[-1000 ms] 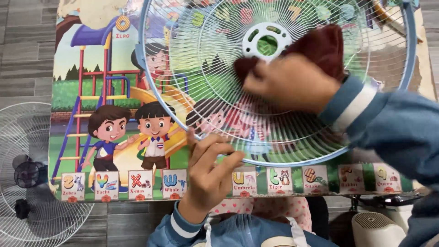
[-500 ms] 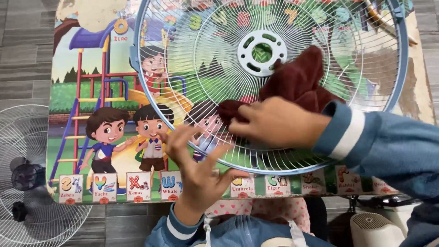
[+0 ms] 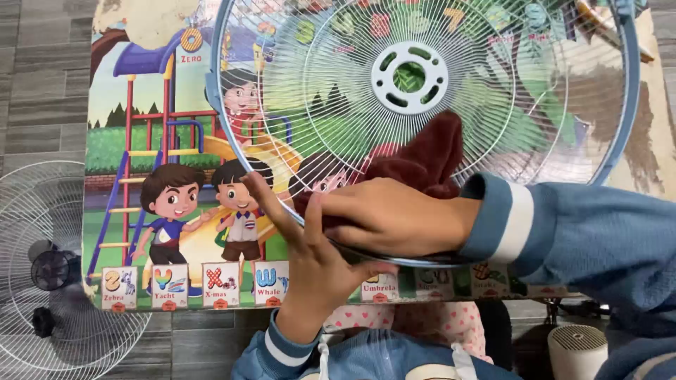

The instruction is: Wiping a metal fan guard with a cloth to clean it

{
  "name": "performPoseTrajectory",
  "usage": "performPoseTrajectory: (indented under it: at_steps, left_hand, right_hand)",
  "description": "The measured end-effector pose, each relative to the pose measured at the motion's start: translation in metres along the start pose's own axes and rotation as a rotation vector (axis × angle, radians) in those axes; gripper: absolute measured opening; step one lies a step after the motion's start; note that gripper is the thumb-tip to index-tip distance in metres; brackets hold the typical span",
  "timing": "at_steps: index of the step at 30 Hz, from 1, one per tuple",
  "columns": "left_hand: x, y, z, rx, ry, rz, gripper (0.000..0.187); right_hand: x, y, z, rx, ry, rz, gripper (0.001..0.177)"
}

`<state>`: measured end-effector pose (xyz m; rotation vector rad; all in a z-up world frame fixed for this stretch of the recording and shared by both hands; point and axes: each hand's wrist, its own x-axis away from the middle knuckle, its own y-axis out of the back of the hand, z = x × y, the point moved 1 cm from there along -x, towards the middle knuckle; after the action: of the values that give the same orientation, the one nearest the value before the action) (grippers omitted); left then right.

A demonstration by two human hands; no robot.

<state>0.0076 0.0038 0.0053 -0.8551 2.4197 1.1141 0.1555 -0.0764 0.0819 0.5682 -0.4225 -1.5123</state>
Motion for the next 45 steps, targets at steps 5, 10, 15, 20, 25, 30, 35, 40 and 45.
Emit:
performPoseTrajectory:
  at_steps: [5, 10, 15, 20, 25, 30, 35, 40, 45]
  left_hand:
    - [0.001, -0.005, 0.004, -0.144, -0.073, -0.002, 0.121]
    - [-0.003, -0.002, 0.001, -0.107, -0.103, -0.019, 0.097]
    - [0.000, 0.003, 0.000, -0.173, -0.087, 0.010, 0.078]
    - [-0.001, -0.003, -0.001, -0.217, -0.091, -0.025, 0.088]
    - [-0.004, -0.008, -0.002, -0.187, -0.153, -0.074, 0.075]
    - [0.008, -0.017, 0.007, -0.191, -0.136, -0.107, 0.084]
    - [0.003, -0.009, 0.001, -0.244, -0.125, -0.060, 0.074]
    - [0.004, -0.010, 0.002, -0.220, -0.097, -0.037, 0.075]
    - [0.002, -0.008, 0.000, -0.170, -0.150, -0.092, 0.072]
  right_hand:
    - [-0.001, 0.003, -0.053, 0.780, 0.042, -0.048, 0.034]
    - [-0.006, 0.018, -0.065, 1.141, -0.130, -0.110, 0.033]
    - [-0.021, 0.006, -0.002, -0.014, -0.018, 0.015, 0.013]
    - [-0.016, 0.020, -0.069, 0.853, -0.010, -0.054, 0.023]
    - [-0.030, 0.024, -0.074, 1.260, -0.182, -0.121, 0.026]
    - [-0.042, 0.003, -0.029, 0.023, -0.009, -0.037, 0.017]
    - [-0.040, 0.024, -0.069, 0.853, 0.103, -0.135, 0.027]
    - [-0.026, 0.028, -0.078, 1.360, -0.068, -0.304, 0.017]
    - [-0.010, 0.008, -0.022, 0.302, 0.008, 0.015, 0.027]
